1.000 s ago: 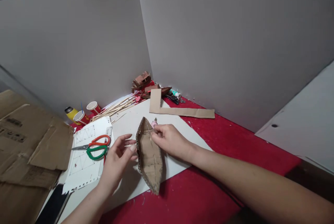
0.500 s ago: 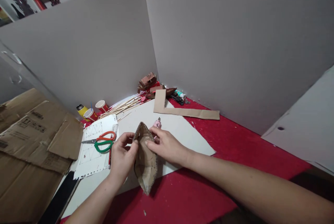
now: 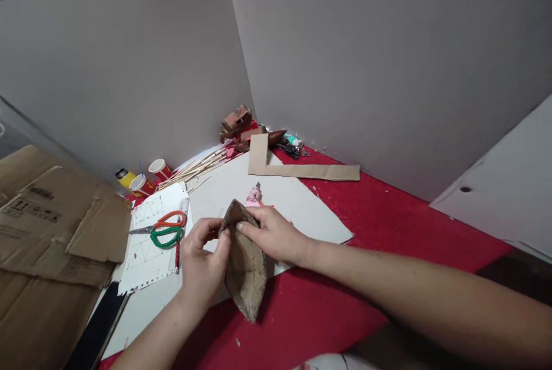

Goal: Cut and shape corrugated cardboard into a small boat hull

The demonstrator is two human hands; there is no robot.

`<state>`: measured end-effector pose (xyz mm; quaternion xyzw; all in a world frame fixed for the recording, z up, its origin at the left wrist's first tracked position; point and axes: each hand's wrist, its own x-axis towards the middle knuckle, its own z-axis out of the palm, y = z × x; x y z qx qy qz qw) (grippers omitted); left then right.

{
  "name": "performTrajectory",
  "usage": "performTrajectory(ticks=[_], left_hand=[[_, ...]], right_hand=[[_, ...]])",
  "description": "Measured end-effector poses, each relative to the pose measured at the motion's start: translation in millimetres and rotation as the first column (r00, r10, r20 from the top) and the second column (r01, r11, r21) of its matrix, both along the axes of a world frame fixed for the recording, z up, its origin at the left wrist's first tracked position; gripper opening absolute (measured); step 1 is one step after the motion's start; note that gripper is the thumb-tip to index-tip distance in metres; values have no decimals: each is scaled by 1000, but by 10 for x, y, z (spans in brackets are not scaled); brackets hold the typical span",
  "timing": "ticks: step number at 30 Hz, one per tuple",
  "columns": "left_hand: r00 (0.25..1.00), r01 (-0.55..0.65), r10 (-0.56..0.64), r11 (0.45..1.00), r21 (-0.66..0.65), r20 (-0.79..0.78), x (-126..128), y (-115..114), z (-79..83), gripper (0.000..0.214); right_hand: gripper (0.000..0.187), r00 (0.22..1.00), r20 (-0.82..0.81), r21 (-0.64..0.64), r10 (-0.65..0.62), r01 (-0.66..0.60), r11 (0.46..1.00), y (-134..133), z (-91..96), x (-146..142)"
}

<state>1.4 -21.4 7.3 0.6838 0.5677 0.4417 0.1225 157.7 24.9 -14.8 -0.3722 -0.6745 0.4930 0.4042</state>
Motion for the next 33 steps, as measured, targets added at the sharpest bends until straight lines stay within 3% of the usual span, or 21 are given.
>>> performTrajectory(ticks=[8, 18, 25, 33], left_hand=[[998, -29, 31, 999, 35, -56, 19, -2, -94, 8], [997, -47, 50, 998, 50, -65, 74, 7, -121, 7], [997, -25, 27, 999, 23, -75, -21, 16, -81, 11], [987, 44, -19, 986, -158, 159, -87, 64, 102, 26]], right_hand=[[13, 1000, 12, -122, 4, -2, 993, 51, -35, 26], [13, 999, 53, -151, -8, 16, 988, 65, -19, 42], [12, 998, 68, -114, -11, 19, 993, 76, -9, 42], [16, 987, 148, -99, -68, 83, 992, 111, 82, 96]])
